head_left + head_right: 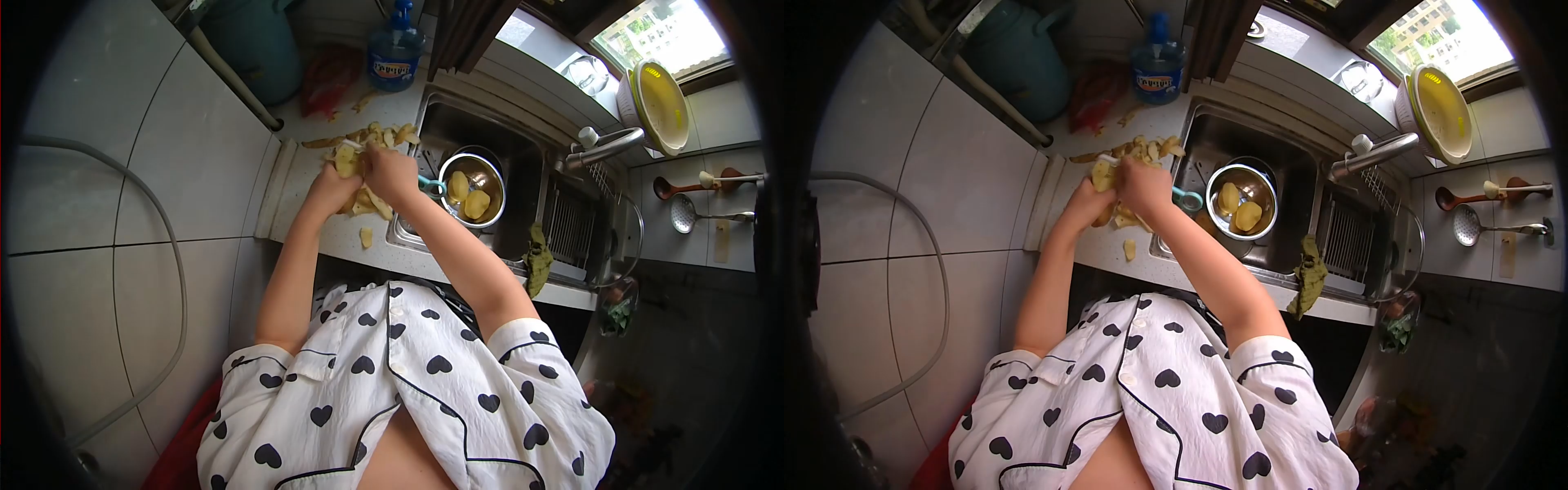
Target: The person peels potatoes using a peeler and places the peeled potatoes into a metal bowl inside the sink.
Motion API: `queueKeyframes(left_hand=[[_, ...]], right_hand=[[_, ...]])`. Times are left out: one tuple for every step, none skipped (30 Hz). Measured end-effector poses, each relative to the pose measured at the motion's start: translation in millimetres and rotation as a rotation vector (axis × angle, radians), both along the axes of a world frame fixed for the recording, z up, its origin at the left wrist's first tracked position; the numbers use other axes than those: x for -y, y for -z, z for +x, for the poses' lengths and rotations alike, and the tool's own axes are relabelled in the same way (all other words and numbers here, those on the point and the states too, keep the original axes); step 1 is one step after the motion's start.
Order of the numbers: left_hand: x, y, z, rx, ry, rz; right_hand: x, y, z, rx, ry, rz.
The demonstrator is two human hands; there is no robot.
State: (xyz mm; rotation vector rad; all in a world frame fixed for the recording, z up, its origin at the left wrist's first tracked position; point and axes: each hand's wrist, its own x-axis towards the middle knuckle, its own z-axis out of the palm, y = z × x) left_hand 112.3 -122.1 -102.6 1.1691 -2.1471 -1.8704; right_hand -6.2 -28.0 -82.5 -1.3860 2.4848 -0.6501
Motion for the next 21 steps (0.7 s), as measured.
queueKeyframes(left_hand=[[-2, 5, 0, -0.009, -0.019, -0.030], [-5, 10, 1, -0.014, -0.039, -0.061], [-8, 5, 3, -0.017, -0.059, -0.099], [-8, -7, 4, 0.004, -0.068, -0.111], [-4, -6, 3, 0.034, -0.060, -0.117], [1, -3, 2, 0.067, -0.048, -0.118], [3, 0, 2, 0.099, -0.033, -0.120], [2, 5, 3, 0.077, -0.038, -0.113], [2, 3, 2, 0.063, -0.049, -0.126], [-1, 2, 3, 0.052, -0.057, -0.138], [-6, 1, 4, 0.041, -0.063, -0.146], [-11, 1, 5, -0.062, -0.074, -0.203], [-16, 2, 6, -0.168, -0.087, -0.261], [-19, 3, 7, -0.272, -0.102, -0.320], [-21, 3, 8, -0.324, -0.092, -0.343], [-23, 3, 8, -0.377, -0.082, -0.365], [-25, 3, 7, -0.429, -0.071, -0.387], [-25, 3, 6, -0.470, -0.068, -0.412], [-27, 3, 4, -0.511, -0.064, -0.436], [-28, 3, 3, -0.550, -0.061, -0.458], [-30, -1, 2, -0.559, -0.054, -0.520]], right_hand=[[2, 11, -7, -0.026, 0.037, 0.064], [3, 22, -12, -0.048, 0.072, 0.127], [2, 20, -14, -0.011, 0.067, 0.155], [2, 19, -12, 0.030, 0.120, 0.124], [0, 17, -11, 0.069, 0.172, 0.100], [-1, 12, -9, 0.102, 0.180, 0.063], [1, 8, -5, 0.135, 0.191, 0.024], [3, 4, -4, 0.167, 0.204, -0.022], [5, -1, -3, 0.219, 0.210, -0.043], [4, -4, -2, 0.274, 0.220, -0.063], [2, -5, 0, 0.328, 0.231, -0.080], [3, 9, -5, 0.475, 0.268, -0.149], [6, 33, -14, 0.621, 0.302, -0.220], [7, 46, -19, 0.768, 0.333, -0.292], [5, 35, -21, 0.961, 0.317, -0.227], [-1, 10, -21, 1.152, 0.298, -0.158], [-6, -9, -19, 1.342, 0.277, -0.086], [-8, -16, -15, 1.498, 0.278, -0.074], [-7, -15, -17, 1.550, 0.280, -0.062], [-7, -14, -18, 1.604, 0.281, -0.049], [-5, -13, -19, 1.658, 0.280, -0.034]])
